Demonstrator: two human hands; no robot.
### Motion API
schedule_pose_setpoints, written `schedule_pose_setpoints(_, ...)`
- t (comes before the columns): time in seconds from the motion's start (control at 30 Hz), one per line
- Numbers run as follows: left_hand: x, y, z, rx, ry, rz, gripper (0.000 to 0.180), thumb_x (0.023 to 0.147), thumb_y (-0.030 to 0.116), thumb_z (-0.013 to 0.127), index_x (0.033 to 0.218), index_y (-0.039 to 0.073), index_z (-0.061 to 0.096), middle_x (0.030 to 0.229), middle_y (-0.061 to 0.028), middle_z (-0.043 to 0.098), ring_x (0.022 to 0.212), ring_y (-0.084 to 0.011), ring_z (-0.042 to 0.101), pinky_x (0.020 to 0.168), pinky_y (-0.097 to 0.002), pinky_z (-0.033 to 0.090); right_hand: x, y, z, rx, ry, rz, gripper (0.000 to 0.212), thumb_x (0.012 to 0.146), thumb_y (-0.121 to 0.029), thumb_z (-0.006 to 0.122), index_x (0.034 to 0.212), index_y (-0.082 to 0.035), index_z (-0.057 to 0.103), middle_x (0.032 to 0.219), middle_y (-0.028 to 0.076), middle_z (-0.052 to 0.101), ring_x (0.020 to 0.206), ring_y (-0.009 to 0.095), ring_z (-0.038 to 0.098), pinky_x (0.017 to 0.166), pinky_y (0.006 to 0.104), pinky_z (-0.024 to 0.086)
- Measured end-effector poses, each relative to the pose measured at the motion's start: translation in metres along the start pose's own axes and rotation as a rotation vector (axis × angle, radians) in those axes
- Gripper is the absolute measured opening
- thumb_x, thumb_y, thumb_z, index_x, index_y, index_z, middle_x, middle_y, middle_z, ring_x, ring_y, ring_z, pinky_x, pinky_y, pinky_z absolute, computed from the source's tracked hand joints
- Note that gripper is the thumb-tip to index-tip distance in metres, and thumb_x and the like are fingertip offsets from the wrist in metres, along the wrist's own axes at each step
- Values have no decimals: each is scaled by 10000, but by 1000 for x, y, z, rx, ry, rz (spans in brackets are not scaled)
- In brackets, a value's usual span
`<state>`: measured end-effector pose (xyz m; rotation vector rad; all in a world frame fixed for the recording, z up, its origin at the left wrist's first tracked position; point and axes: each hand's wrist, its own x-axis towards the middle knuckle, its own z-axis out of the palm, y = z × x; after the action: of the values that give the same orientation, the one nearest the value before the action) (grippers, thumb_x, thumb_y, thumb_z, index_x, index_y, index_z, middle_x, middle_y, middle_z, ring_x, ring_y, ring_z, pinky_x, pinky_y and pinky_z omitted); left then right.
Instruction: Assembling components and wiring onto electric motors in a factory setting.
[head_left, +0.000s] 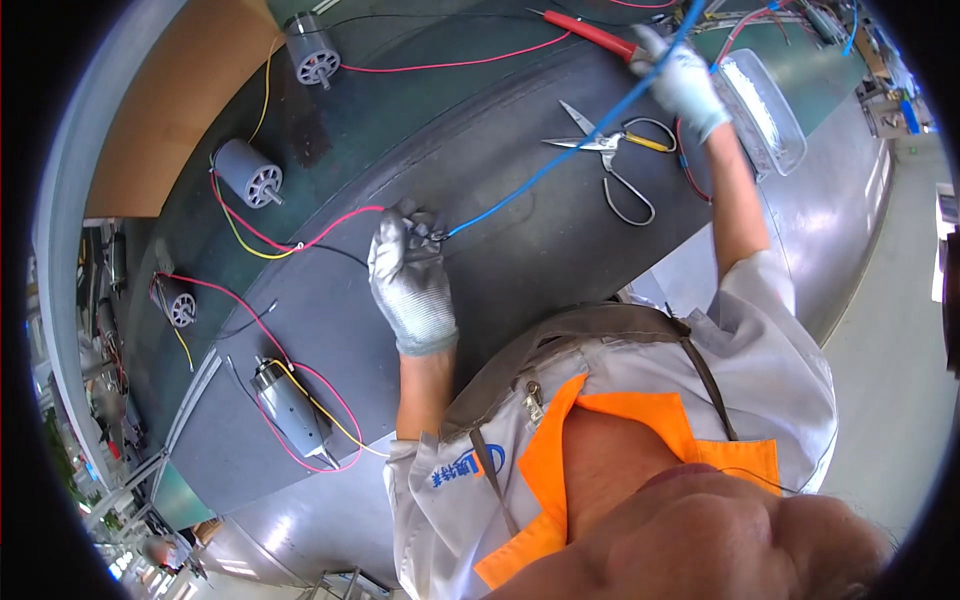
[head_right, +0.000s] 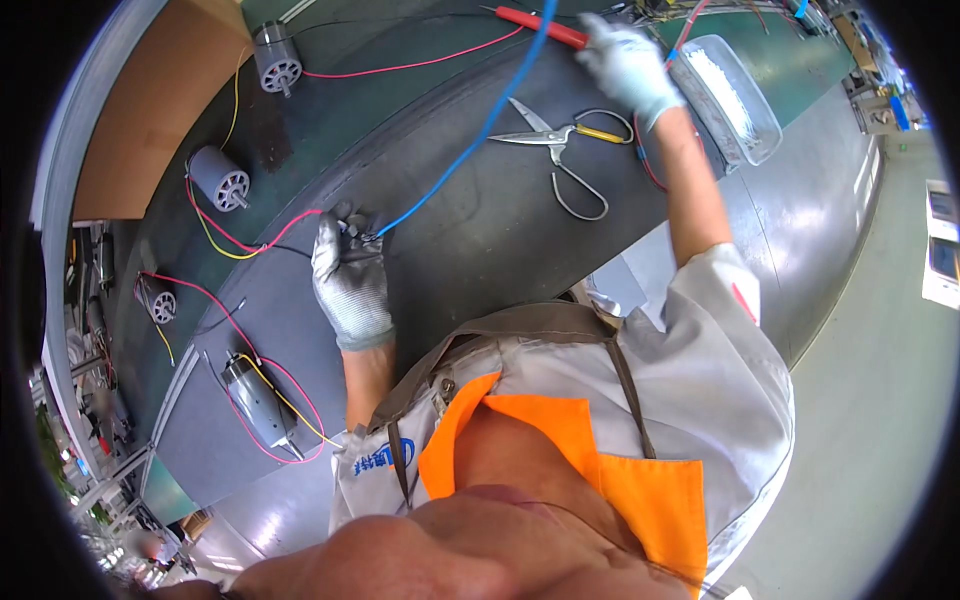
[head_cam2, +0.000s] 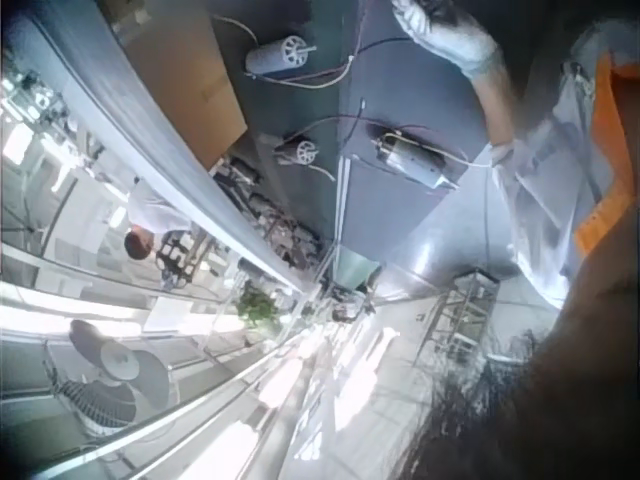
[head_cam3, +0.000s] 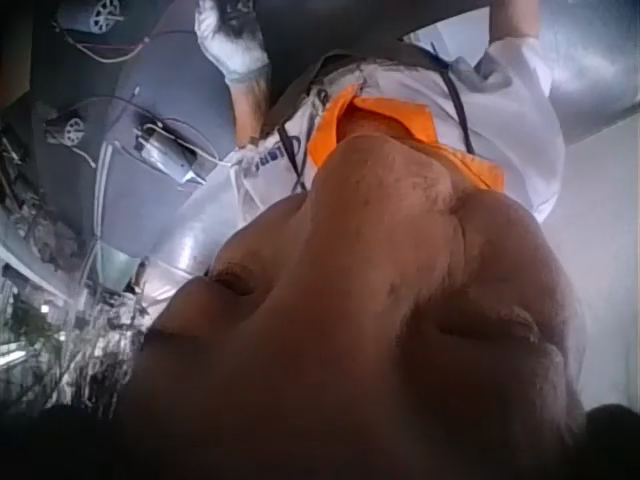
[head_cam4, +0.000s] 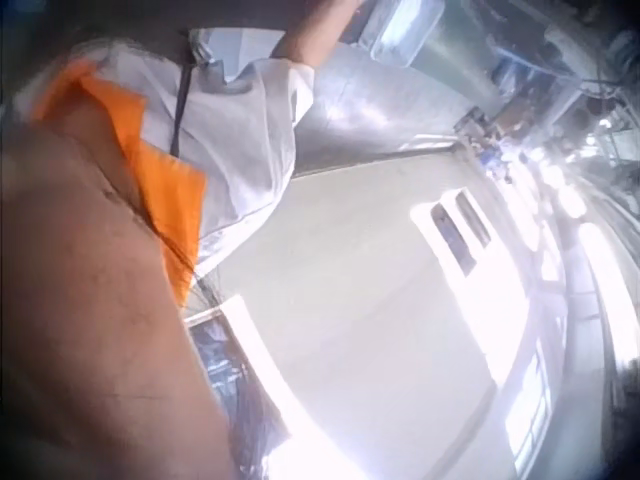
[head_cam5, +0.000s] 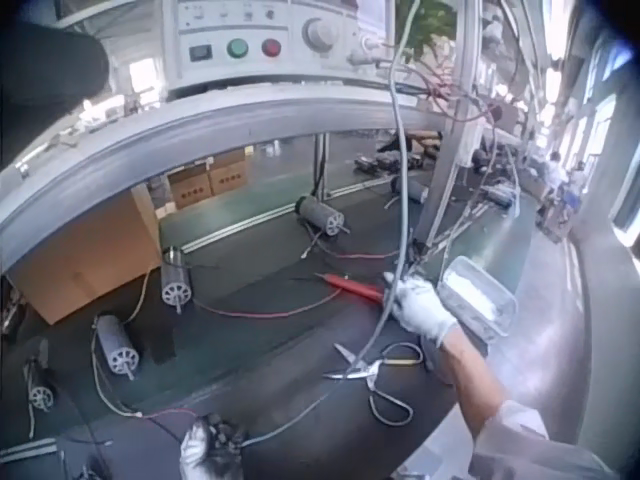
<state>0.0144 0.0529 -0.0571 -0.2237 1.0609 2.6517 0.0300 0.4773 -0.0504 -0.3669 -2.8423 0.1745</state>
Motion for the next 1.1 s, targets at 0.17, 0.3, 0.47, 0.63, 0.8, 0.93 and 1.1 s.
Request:
schedule_pose_setpoints(0.17, -8, -2, 2, -74, 29, 8, 224, 1009, 197, 582, 1043, -10, 660, 944, -103, 683, 856, -199, 625, 823, -380, 498, 27, 31, 33, 120, -182, -89, 377, 949, -190, 649, 1284, -23, 609, 1100, 205, 700, 1000, 322, 685, 877, 394, 518)
schedule_pose_setpoints(0.3, -29, 12, 9, 241, -36, 34, 250, 1013, 212, 580, 1053, -22, 660, 937, -127, 688, 825, -174, 627, 791, -309, 493, 34, -34, 38, 886, -492, 0, 394, 896, -199, 736, 1237, -22, 648, 1099, 62, 698, 1007, 127, 634, 898, 293, 510)
schedule_pose_setpoints(0.47, -42, 17, 0, 76, 13, 72, 293, 1032, 222, 539, 1089, -39, 660, 1004, -155, 705, 825, -132, 613, 797, -277, 479, 71, -164, 33, 1062, -715, -256, 458, 933, -251, 665, 1305, 14, 621, 1200, 94, 672, 1076, 164, 622, 985, 283, 474)
schedule_pose_setpoints(0.63, -45, 24, -1, 421, -35, 203, 248, 1041, 113, 504, 1093, -67, 667, 989, -114, 714, 881, -128, 647, 815, -259, 506, 105, -253, 47, 1182, -768, -466, 535, 901, -263, 669, 1343, 30, 591, 1263, 121, 655, 1159, 178, 600, 1051, 313, 441)
schedule_pose_setpoints(0.8, -40, 20, 6, 45, 8, 30, 274, 1059, 110, 457, 1057, -55, 676, 959, -90, 714, 839, -105, 621, 749, -229, 475, 126, -277, 82, 951, -818, -554, 496, 802, -44, 656, 1297, -10, 638, 1218, 105, 692, 1119, 191, 634, 1015, 333, 476)
schedule_pose_setpoints(0.93, -33, 11, 1, 267, -60, 83, 271, 1057, 129, 476, 1037, -62, 668, 979, -106, 710, 853, -120, 633, 768, -247, 492, 109, -279, 60, 680, -563, -498, 424, 817, -51, 666, 1241, -60, 672, 1163, 124, 712, 1065, 230, 665, 970, 344, 504)
schedule_pose_setpoints(1.1, -35, 12, -4, 188, -19, 24, 287, 1027, 215, 540, 1100, -40, 650, 994, -108, 698, 934, -227, 666, 920, -366, 501, 63, -186, 9, 529, -220, -469, 383, 905, -201, 701, 1265, -80, 650, 1148, 167, 689, 1055, 350, 660, 895, 406, 519)
